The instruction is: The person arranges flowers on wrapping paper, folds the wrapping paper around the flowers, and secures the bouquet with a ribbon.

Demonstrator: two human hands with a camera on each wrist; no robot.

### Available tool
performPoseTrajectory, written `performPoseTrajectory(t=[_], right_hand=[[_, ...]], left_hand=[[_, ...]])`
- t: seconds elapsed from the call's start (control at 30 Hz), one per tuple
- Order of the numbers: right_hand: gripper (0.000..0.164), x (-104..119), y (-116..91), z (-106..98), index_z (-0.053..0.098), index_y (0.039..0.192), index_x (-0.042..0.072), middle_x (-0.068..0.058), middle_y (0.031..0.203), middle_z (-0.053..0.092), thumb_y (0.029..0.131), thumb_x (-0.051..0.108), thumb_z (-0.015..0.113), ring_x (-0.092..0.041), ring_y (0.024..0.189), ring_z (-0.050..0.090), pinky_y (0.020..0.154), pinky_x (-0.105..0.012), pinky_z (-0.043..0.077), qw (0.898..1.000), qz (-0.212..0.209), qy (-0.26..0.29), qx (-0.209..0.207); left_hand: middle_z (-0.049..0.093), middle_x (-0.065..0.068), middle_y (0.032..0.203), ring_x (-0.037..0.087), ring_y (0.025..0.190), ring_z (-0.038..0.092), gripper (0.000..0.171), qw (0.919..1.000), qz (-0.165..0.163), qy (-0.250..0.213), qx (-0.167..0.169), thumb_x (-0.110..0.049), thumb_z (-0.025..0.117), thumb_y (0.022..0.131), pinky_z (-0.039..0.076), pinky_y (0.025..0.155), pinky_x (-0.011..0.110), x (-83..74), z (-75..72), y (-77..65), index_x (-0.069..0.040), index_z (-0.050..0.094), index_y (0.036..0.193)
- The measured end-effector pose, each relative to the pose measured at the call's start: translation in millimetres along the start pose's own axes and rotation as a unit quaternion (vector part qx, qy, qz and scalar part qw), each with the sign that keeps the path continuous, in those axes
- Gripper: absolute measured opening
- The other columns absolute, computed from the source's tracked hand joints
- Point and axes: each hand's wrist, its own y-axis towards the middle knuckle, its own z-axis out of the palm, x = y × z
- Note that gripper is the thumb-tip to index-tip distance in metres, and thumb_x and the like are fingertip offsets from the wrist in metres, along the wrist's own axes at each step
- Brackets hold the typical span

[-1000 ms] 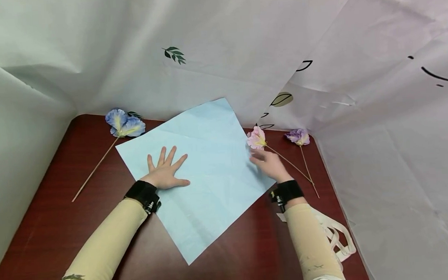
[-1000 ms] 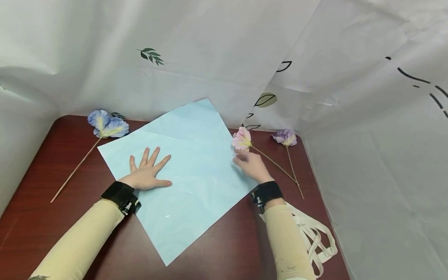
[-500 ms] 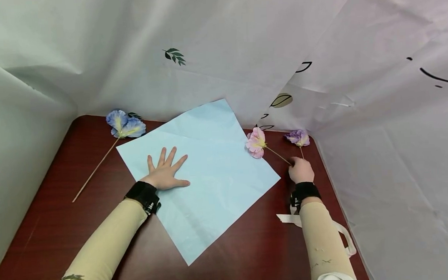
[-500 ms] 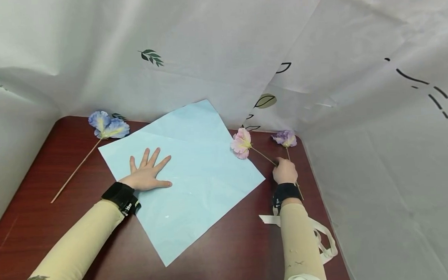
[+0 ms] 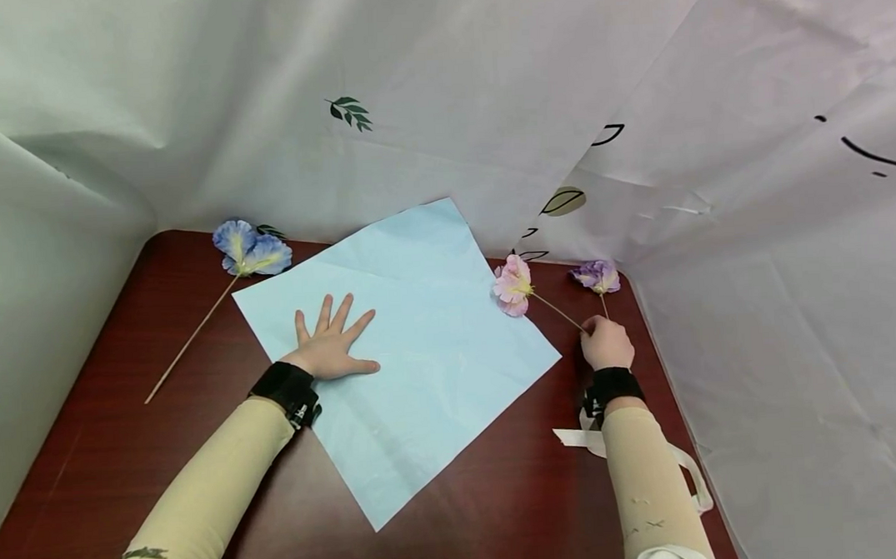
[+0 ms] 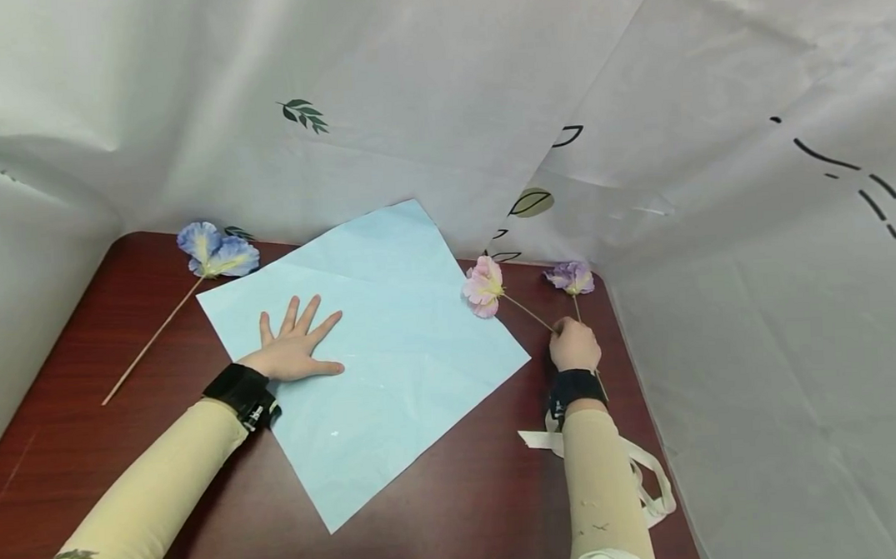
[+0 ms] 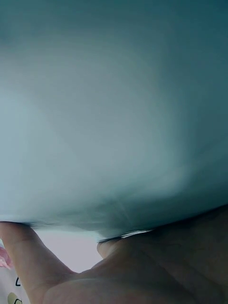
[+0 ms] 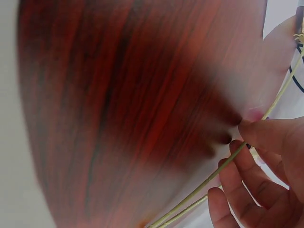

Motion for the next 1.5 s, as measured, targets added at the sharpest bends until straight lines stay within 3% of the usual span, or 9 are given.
performPoseTrajectory(t=[0.23,0.43,0.57,0.67,0.8,0.9,1.0,1.2,1.5], right_hand=[[0.014,-0.5,-7.9,-2.0,0.072,0.112,0.007,-0.023,0.109,0.073,0.107,0.019,0.065,-0.047,0.093,0.069,0.077,-0.063,0.052,0.999,-0.005,0.029,-0.015],[0.016,12.9,-16.4,-13.1,0.071,0.117,0.009,-0.022,0.108,0.073,0.109,0.02,0.065,-0.046,0.092,0.068,0.075,-0.06,0.05,0.996,-0.007,0.078,-0.037],[0.016,37.0,-19.6,-16.3,0.073,0.119,0.01,-0.018,0.107,0.074,0.108,0.02,0.068,-0.038,0.086,0.066,0.073,-0.049,0.048,0.989,-0.037,0.13,-0.065],[0.016,67.6,-23.1,-11.7,0.074,0.118,0.009,-0.014,0.105,0.075,0.104,0.018,0.073,-0.031,0.083,0.066,0.072,-0.038,0.047,0.977,-0.078,0.189,-0.066],[0.02,118.4,-35.9,5.2,0.072,0.118,0.004,-0.013,0.102,0.076,0.101,0.015,0.077,-0.029,0.083,0.072,0.069,-0.029,0.054,0.949,-0.11,0.295,-0.01],[0.026,154.1,-50.6,22.4,0.068,0.123,0.0,-0.014,0.102,0.074,0.102,0.014,0.076,-0.034,0.087,0.075,0.073,-0.034,0.061,0.922,-0.114,0.364,0.06],[0.027,181.8,-62.1,39.9,0.066,0.124,0.001,-0.013,0.101,0.072,0.103,0.015,0.074,-0.035,0.087,0.075,0.078,-0.039,0.063,0.905,-0.107,0.394,0.115],[0.022,207.6,-67.1,64.3,0.065,0.122,0.007,-0.01,0.098,0.071,0.104,0.016,0.073,-0.025,0.077,0.073,0.074,-0.036,0.06,0.907,-0.063,0.391,0.142],[0.03,213.3,-63.8,78.5,0.063,0.129,0.004,-0.013,0.094,0.071,0.103,0.012,0.074,-0.018,0.069,0.07,0.07,-0.032,0.061,0.898,-0.024,0.41,0.16]], left_hand=[[-0.016,0.014,0.178,0.041,0.158,-0.03,0.112,1.0,-0.001,-0.001,0.001,-0.081,0.064,0.088,-0.032,0.107,0.073,0.3,-0.8,-0.4,-0.026,0.018,0.174],[-0.017,0.013,0.178,0.041,0.158,-0.031,0.111,1.0,-0.005,0.0,0.006,-0.079,0.065,0.09,-0.031,0.108,0.074,-0.4,-0.6,-0.1,-0.026,0.016,0.174],[-0.017,0.013,0.178,0.041,0.158,-0.031,0.11,1.0,-0.006,-0.004,0.007,-0.077,0.066,0.09,-0.031,0.108,0.074,-0.9,-0.9,-1.8,-0.025,0.017,0.174],[-0.017,0.014,0.178,0.041,0.158,-0.03,0.111,0.9999,-0.006,-0.005,0.007,-0.078,0.066,0.09,-0.032,0.108,0.073,-0.7,-1.2,-3.3,-0.025,0.017,0.174],[-0.017,0.013,0.178,0.04,0.158,-0.031,0.112,0.9999,-0.01,-0.002,0.006,-0.08,0.065,0.089,-0.033,0.108,0.072,-0.6,-1.7,-3.0,-0.026,0.017,0.174],[-0.017,0.012,0.178,0.04,0.158,-0.031,0.111,1.0,-0.009,-0.001,0.003,-0.08,0.065,0.089,-0.033,0.108,0.072,-0.9,-1.5,-1.5,-0.026,0.017,0.174],[-0.017,0.012,0.178,0.04,0.158,-0.031,0.111,0.9999,-0.01,0.002,0.004,-0.081,0.064,0.089,-0.032,0.108,0.073,-1.0,-1.0,-0.5,-0.026,0.017,0.174],[-0.019,0.011,0.178,0.038,0.157,-0.033,0.11,0.9998,-0.014,0.001,0.011,-0.078,0.066,0.09,-0.033,0.107,0.072,-3.4,-0.6,1.1,-0.026,0.016,0.174],[-0.02,0.012,0.178,0.038,0.156,-0.034,0.108,0.9998,-0.015,-0.005,0.015,-0.074,0.067,0.092,-0.034,0.107,0.071,-7.5,-3.8,-1.7,-0.025,0.016,0.174]])
